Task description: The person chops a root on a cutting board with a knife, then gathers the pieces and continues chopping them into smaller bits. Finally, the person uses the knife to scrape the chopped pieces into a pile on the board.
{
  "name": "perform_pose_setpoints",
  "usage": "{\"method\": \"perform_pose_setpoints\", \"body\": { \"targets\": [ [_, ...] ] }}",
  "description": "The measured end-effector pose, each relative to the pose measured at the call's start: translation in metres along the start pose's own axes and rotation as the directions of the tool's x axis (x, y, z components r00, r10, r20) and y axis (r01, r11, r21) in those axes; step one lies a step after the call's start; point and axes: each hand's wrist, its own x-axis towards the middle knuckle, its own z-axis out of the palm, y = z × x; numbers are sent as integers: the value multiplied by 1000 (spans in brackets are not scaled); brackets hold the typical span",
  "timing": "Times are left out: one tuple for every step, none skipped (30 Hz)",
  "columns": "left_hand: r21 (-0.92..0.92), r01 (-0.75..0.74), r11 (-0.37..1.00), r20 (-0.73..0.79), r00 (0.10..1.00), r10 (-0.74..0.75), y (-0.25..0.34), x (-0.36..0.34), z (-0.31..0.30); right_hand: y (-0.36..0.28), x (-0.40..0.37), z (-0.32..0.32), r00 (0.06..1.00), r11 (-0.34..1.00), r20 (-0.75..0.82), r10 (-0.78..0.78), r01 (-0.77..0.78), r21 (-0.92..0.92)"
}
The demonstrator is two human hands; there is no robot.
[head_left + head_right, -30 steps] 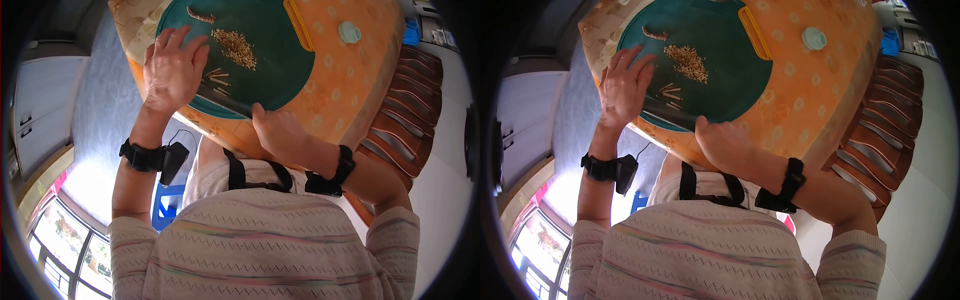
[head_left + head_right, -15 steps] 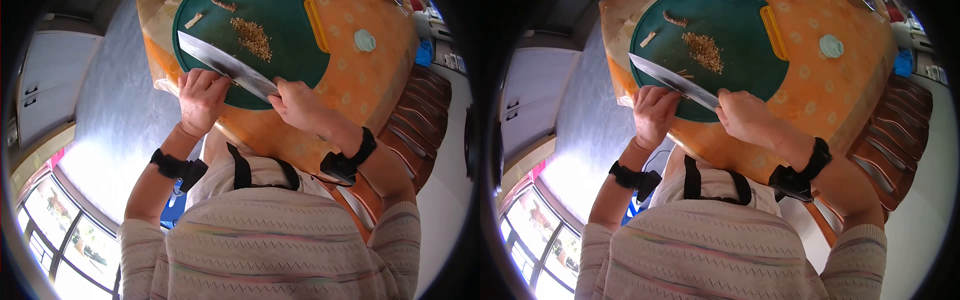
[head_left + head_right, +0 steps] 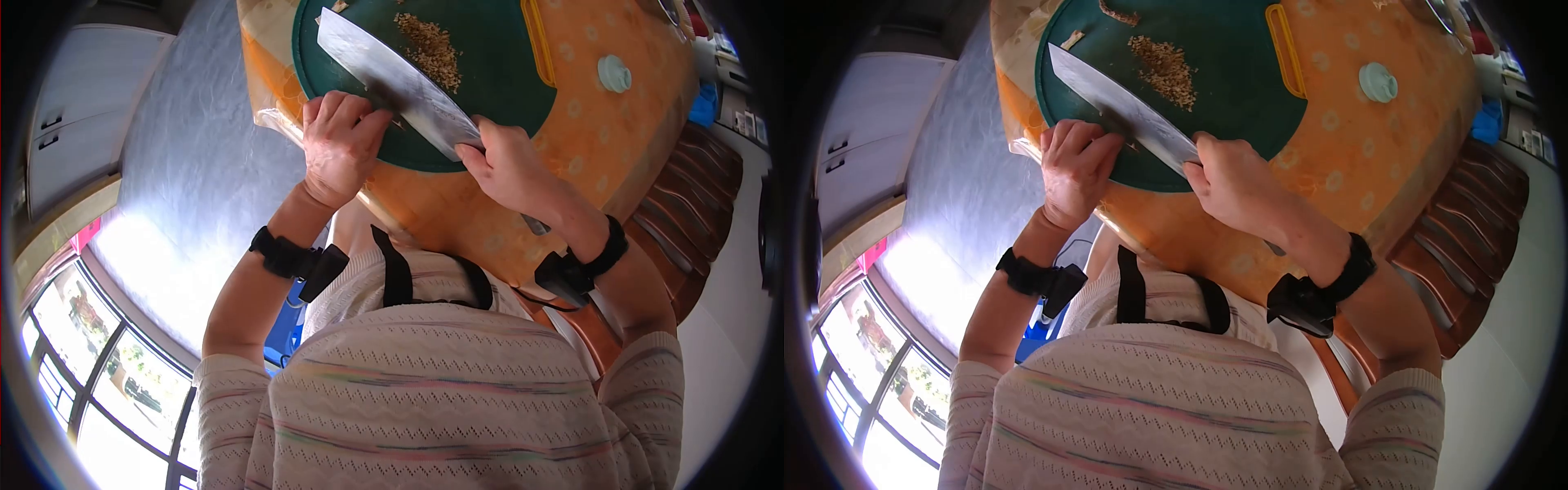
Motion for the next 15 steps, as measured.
{"method": "perform_pose_setpoints", "body": {
  "targets": [
    [2,2,1000,-3,1000,-2,0,0,0,-1,0,-1,1000,1000,-8,-13,13,-6],
    [2,1,1000,-7,1000,-1,0,0,-1,-2,0,-1,1000,1000,-8,-15,15,-9],
    [1,0,1000,-12,1000,0,-1,0,-1,-2,-1,-2,1000,1000,-17,-17,17,-5],
    [0,1,1000,-15,1000,-1,-2,0,-1,-3,0,-2,1000,1000,-24,-18,18,-1],
    [1,27,1000,-38,999,-27,-3,-1,-1,-4,0,-3,1000,1000,-24,-17,17,-2],
    [2,54,999,-60,997,-54,-4,-1,-2,-4,-1,-3,1000,1000,-22,-21,21,-16],
    [1,54,999,-58,997,-54,-5,-1,-3,-5,-1,-4,999,999,-20,-25,24,-29],
    [5,57,998,-65,996,-57,-6,-1,-6,-4,-1,-3,1000,999,-20,-23,23,-28],
    [9,60,998,-72,996,-59,-7,0,-8,-3,-1,-2,999,999,-26,-46,45,-21],
    [9,60,998,-71,996,-59,-8,1,-10,-3,-1,-2,997,998,-32,-68,68,-13],
    [16,60,998,-69,996,-59,-10,2,-12,-4,1,-1,997,998,-31,-68,67,-12],
    [24,59,998,-67,996,-58,-11,2,-13,-5,1,-2,998,997,-11,-62,61,-39],
    [24,60,998,-67,996,-58,-12,3,-13,-6,1,-3,998,996,9,-55,56,-65],
    [22,62,998,-70,996,-60,-13,4,-14,-7,1,-4,998,996,9,-55,55,-65],
    [20,63,998,-74,995,-62,-13,4,-14,-8,1,-5,998,995,30,-48,50,-82]
  ]
}}
